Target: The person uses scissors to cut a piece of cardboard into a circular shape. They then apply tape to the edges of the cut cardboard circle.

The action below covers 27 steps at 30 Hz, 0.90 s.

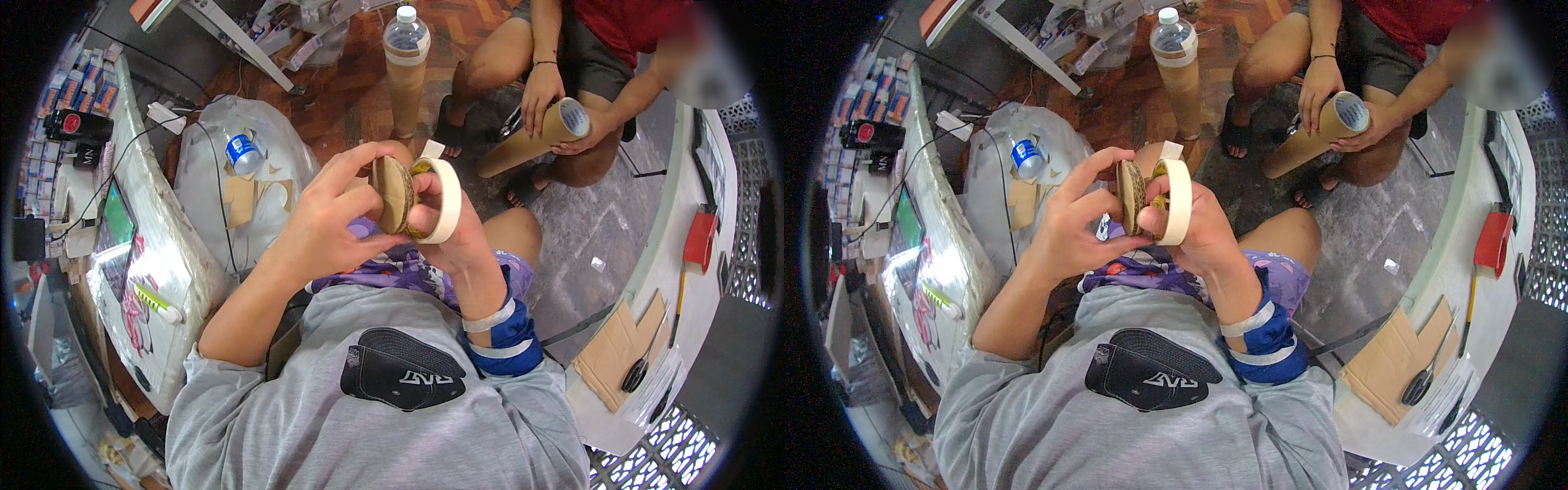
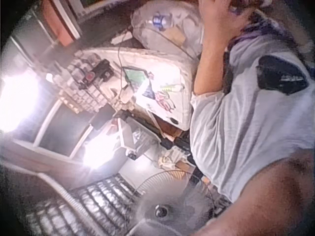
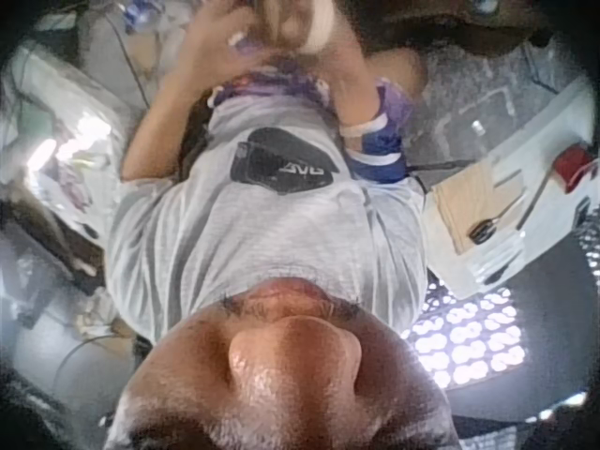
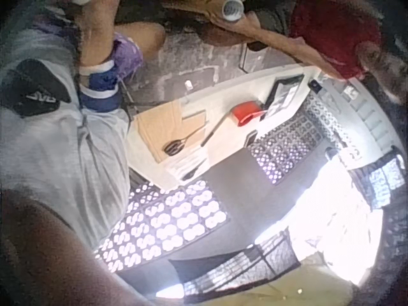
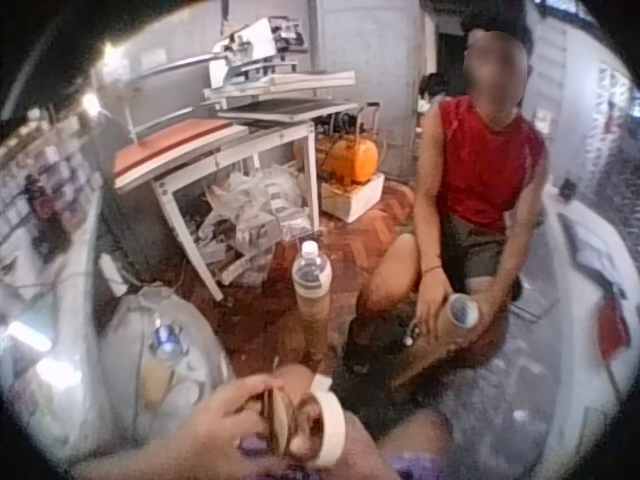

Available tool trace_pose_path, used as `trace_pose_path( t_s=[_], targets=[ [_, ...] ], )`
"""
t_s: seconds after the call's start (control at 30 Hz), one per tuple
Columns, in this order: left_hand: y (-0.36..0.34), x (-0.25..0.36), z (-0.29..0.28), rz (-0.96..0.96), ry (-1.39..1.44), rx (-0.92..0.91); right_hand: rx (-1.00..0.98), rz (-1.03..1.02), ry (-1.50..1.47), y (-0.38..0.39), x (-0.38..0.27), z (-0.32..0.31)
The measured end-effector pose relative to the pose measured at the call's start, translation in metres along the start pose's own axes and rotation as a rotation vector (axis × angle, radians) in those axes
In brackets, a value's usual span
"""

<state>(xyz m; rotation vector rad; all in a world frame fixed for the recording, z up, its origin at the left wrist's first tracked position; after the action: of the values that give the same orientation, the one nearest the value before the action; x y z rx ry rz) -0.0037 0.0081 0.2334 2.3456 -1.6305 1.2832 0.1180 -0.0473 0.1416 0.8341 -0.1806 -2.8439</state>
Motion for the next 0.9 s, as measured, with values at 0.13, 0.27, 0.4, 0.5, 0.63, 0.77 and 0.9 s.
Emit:
trace_pose_path(
  t_s=[0.13,0.27,0.4,0.5,0.63,0.77,0.9],
  targets=[
    [0.001,0.0,0.0,0.025,-0.033,-0.003,0.066,0.01,0.009,0.002,0.0,-0.002],
    [0.001,-0.001,-0.002,0.0,0.07,0.048,0.03,-0.016,0.025,0.002,0.001,-0.003],
    [0.0,-0.001,-0.001,-0.064,0.133,0.078,0.009,-0.033,0.056,0.001,0.003,-0.004],
    [-0.001,-0.003,0.001,-0.034,0.089,0.048,0.036,-0.024,0.021,0.001,0.005,-0.003],
    [0.003,-0.006,0.0,-0.095,0.107,-0.003,0.056,-0.024,-0.038,0.0,0.009,-0.005],
    [0.005,-0.007,-0.005,-0.049,-0.153,-0.026,0.22,-0.019,0.3,0.002,-0.003,-0.017],
    [0.009,0.004,0.004,0.039,-0.4,-0.118,0.308,0.026,0.648,0.008,-0.018,0.003]
  ],
)
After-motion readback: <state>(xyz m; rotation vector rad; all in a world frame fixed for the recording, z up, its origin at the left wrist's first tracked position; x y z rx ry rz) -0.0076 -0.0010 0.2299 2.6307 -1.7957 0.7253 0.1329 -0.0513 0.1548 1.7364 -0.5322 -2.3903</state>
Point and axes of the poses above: each hand's wrist, its own y-axis away from the middle knuckle, its own z-axis out of the palm, x = y × z, the point moved 5 cm from there along -y, towards the middle knuckle, and after that the axes turned 6 degrees about z, right-handed, at the moved point
